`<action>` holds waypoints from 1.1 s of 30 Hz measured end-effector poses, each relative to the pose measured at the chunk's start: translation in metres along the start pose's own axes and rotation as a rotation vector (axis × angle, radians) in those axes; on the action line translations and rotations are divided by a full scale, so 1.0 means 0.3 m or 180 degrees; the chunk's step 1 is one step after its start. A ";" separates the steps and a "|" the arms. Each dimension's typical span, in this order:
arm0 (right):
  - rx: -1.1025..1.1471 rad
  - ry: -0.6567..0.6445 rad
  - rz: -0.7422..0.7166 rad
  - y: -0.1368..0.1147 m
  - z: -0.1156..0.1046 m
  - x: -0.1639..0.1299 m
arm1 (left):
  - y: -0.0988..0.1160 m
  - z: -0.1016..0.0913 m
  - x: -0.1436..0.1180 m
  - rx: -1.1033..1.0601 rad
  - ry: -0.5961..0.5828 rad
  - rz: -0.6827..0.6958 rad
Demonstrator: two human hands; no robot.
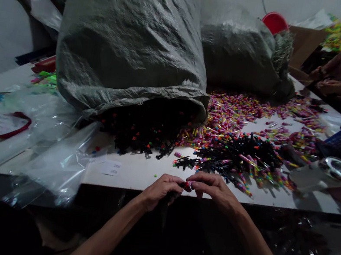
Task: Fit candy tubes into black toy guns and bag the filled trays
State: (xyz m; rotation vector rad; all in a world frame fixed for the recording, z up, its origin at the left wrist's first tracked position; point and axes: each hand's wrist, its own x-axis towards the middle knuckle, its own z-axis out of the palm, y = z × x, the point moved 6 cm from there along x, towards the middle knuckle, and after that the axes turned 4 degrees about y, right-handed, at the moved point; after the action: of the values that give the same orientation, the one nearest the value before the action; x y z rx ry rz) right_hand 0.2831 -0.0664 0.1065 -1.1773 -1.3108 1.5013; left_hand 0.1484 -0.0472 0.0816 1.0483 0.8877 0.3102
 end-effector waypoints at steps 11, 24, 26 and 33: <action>-0.0795 -0.0453 -0.0264 -0.056 0.019 -0.037 | -0.044 0.044 -0.011 -0.0034 -0.0866 -0.0212; -0.1295 -0.0454 -0.0220 -0.053 0.027 -0.118 | -0.051 0.074 -0.031 0.0892 -0.1086 0.0050; -0.1685 -0.0437 -0.0389 -0.064 0.044 -0.121 | -0.071 0.075 -0.026 0.0806 -0.1129 0.0013; -0.2109 0.0089 -0.0590 -0.011 -0.026 -0.093 | 0.043 0.048 0.022 0.2548 -0.0484 0.1381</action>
State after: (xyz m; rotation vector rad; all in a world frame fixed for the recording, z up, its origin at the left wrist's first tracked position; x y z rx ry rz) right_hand 0.2975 -0.0909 0.1134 -1.4153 -1.9171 0.9287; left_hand 0.1658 -0.0456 0.0924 1.9903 0.6386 0.2283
